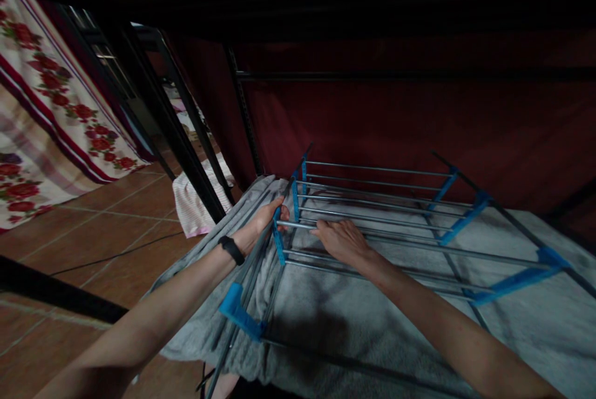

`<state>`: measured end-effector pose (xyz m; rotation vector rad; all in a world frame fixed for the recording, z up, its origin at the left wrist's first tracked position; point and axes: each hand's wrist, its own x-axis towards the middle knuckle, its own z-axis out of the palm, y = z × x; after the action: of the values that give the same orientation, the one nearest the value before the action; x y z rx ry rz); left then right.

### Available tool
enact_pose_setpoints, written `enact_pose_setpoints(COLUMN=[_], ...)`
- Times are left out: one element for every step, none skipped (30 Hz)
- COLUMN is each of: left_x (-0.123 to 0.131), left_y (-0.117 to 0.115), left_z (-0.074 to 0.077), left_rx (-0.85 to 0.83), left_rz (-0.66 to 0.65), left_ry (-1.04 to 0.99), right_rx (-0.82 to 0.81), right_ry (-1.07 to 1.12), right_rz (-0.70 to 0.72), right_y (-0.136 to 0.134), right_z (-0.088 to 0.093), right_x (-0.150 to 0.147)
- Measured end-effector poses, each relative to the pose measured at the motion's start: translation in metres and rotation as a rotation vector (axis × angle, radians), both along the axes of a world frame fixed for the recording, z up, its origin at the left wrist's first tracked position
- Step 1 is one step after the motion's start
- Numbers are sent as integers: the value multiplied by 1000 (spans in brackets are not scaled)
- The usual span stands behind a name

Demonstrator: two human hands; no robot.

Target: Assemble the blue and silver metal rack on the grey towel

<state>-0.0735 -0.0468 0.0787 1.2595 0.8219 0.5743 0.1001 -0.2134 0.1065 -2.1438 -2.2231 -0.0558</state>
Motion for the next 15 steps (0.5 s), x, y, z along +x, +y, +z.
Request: enact_pose_setpoints(left_x=[0,0,0,1,1,1,1,1,1,1,1,1,1,1,1], left_y=[0,0,1,1,1,1,1,1,0,0,-1,-1,-2,-3,-3], left_z=[0,0,0,0,0,0,0,0,0,0,1,2,2,3,4], left_rx=[4,7,7,4,0,-5,-11,-15,-18,-19,-18,-17,-15,-11,-4], left_rz=[-8,-12,-12,-8,-2,3,8,13,16,18,20,19,15,10,4], left_ry=[-4,-10,-15,-19,-24,-27,-29,-29,-26,-20,-14,-7,0,6,10], right_rx=[8,16,20,24,27,29,31,32,32,30,23,16,12,10,10], right_ry=[0,0,1,1,0,-1,-2,-5,-7,-7,-6,-4,-3,-3,-4], right_rz=[1,2,4,5,7,10,11,11,11,11,12,15,19,22,22], right_y=[0,-1,-1,-1,-1,-1,-1,-1,-1,0,0,0,1,1,1], right_z=[0,0,-1,-1,-2,-2,-3,-3,-3,-3,-2,-2,-1,-1,-1], right_x=[0,0,0,-1,-1,-1,-1,-1,-1,-1,-1,-1,-1,-1,-1])
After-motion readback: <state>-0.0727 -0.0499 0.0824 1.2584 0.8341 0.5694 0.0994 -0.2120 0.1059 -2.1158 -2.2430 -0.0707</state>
